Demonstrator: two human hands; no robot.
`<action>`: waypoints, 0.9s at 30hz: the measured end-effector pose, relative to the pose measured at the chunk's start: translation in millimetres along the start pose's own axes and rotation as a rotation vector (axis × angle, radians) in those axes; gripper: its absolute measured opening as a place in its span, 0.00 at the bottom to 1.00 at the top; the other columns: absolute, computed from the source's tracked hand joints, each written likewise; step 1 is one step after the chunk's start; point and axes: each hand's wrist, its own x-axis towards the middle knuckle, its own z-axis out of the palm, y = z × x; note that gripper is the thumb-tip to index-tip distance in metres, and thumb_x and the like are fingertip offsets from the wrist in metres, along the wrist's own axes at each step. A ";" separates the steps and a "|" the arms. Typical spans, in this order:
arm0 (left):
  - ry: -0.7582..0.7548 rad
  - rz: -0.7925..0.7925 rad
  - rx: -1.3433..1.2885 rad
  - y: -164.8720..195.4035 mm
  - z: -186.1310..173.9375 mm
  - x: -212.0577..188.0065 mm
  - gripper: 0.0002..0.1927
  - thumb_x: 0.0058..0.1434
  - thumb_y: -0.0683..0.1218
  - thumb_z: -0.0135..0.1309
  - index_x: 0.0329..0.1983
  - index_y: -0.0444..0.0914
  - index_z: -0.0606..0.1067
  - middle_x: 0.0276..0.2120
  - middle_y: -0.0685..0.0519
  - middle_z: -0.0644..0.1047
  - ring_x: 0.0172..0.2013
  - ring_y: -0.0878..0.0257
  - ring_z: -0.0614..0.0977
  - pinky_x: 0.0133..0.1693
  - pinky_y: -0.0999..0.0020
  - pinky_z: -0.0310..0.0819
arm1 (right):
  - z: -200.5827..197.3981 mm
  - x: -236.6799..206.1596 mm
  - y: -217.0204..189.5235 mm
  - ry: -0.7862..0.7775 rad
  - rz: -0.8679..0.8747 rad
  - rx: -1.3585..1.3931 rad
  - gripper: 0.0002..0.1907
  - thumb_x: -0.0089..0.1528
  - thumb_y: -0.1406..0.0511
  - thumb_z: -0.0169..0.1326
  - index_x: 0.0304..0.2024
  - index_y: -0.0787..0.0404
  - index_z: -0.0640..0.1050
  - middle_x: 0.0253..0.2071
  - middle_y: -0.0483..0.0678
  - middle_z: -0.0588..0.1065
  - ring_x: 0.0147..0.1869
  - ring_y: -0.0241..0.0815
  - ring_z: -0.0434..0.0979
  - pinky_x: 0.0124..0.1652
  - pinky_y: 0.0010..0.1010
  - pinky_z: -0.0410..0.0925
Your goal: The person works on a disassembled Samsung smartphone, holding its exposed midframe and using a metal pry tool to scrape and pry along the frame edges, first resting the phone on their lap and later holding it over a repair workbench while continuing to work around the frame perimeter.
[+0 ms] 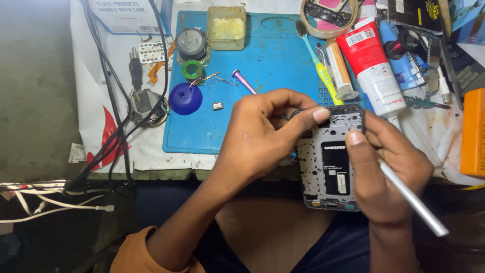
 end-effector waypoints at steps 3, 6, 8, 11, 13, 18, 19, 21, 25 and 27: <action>-0.019 0.029 -0.078 -3.3 0.6 -0.9 0.09 0.65 0.41 0.58 0.45 0.30 0.82 0.32 0.53 0.83 0.31 0.74 0.78 0.32 0.75 0.75 | 0.5 -1.3 3.6 -0.003 -0.008 0.025 0.19 0.71 0.74 0.51 0.62 0.78 0.74 0.49 0.55 0.80 0.47 0.31 0.78 0.50 0.20 0.71; -0.010 0.134 -0.041 -6.4 2.1 -2.9 0.10 0.68 0.41 0.56 0.47 0.30 0.81 0.35 0.52 0.85 0.36 0.73 0.81 0.40 0.74 0.80 | -1.5 -0.3 5.6 0.003 0.006 0.041 0.19 0.71 0.74 0.51 0.62 0.79 0.74 0.48 0.56 0.80 0.50 0.33 0.79 0.52 0.21 0.71; 0.001 0.164 -0.012 -7.7 3.0 -3.0 0.11 0.69 0.42 0.54 0.49 0.31 0.81 0.36 0.53 0.85 0.36 0.73 0.81 0.40 0.74 0.79 | -2.7 1.1 5.4 0.003 0.011 0.039 0.19 0.71 0.73 0.51 0.63 0.78 0.74 0.48 0.56 0.80 0.50 0.33 0.79 0.52 0.21 0.71; -0.045 0.157 0.028 -7.2 0.2 -1.3 0.13 0.70 0.42 0.51 0.52 0.32 0.80 0.35 0.54 0.84 0.36 0.73 0.80 0.39 0.75 0.78 | -2.6 3.0 3.2 0.011 0.019 0.025 0.19 0.70 0.73 0.51 0.63 0.78 0.74 0.50 0.55 0.80 0.50 0.32 0.78 0.51 0.20 0.71; -0.075 0.141 0.039 -5.4 -2.2 -0.1 0.13 0.70 0.43 0.51 0.53 0.33 0.80 0.34 0.54 0.83 0.35 0.74 0.79 0.38 0.75 0.77 | -1.6 3.6 1.2 0.015 0.018 0.017 0.19 0.70 0.73 0.51 0.62 0.78 0.73 0.49 0.55 0.80 0.49 0.32 0.78 0.51 0.20 0.71; -0.037 -0.010 0.022 -1.3 -1.7 0.5 0.12 0.64 0.43 0.59 0.46 0.30 0.83 0.30 0.52 0.83 0.29 0.71 0.76 0.31 0.73 0.72 | -0.7 -0.5 -0.4 0.010 -0.036 -0.075 0.18 0.70 0.73 0.51 0.62 0.77 0.75 0.47 0.55 0.80 0.47 0.32 0.78 0.48 0.20 0.71; -0.048 0.041 0.015 -1.3 -1.6 0.5 0.12 0.66 0.42 0.57 0.47 0.30 0.82 0.32 0.53 0.83 0.31 0.72 0.77 0.33 0.74 0.73 | -1.0 -1.5 0.3 0.010 -0.045 -0.078 0.18 0.70 0.74 0.51 0.62 0.77 0.75 0.47 0.55 0.81 0.47 0.32 0.78 0.48 0.20 0.71; -0.070 0.140 0.001 -2.2 -2.1 -0.1 0.11 0.68 0.42 0.55 0.49 0.31 0.82 0.34 0.55 0.84 0.35 0.74 0.79 0.38 0.76 0.76 | -2.7 -2.1 2.8 0.017 -0.013 -0.035 0.18 0.70 0.74 0.51 0.62 0.77 0.75 0.46 0.55 0.81 0.45 0.31 0.78 0.49 0.20 0.71; -0.079 0.123 0.027 -6.7 -1.7 -1.3 0.13 0.71 0.40 0.51 0.53 0.32 0.81 0.32 0.54 0.80 0.33 0.72 0.75 0.35 0.74 0.72 | -7.1 0.3 8.5 0.024 0.009 0.025 0.19 0.70 0.74 0.52 0.62 0.78 0.75 0.50 0.56 0.80 0.50 0.33 0.79 0.52 0.21 0.71; -0.079 0.043 0.085 -9.0 -2.1 -0.9 0.14 0.71 0.39 0.50 0.56 0.33 0.81 0.28 0.51 0.75 0.29 0.68 0.69 0.29 0.71 0.65 | -8.7 2.1 10.4 0.026 0.002 0.009 0.19 0.70 0.73 0.53 0.62 0.79 0.74 0.50 0.56 0.80 0.50 0.33 0.79 0.52 0.21 0.71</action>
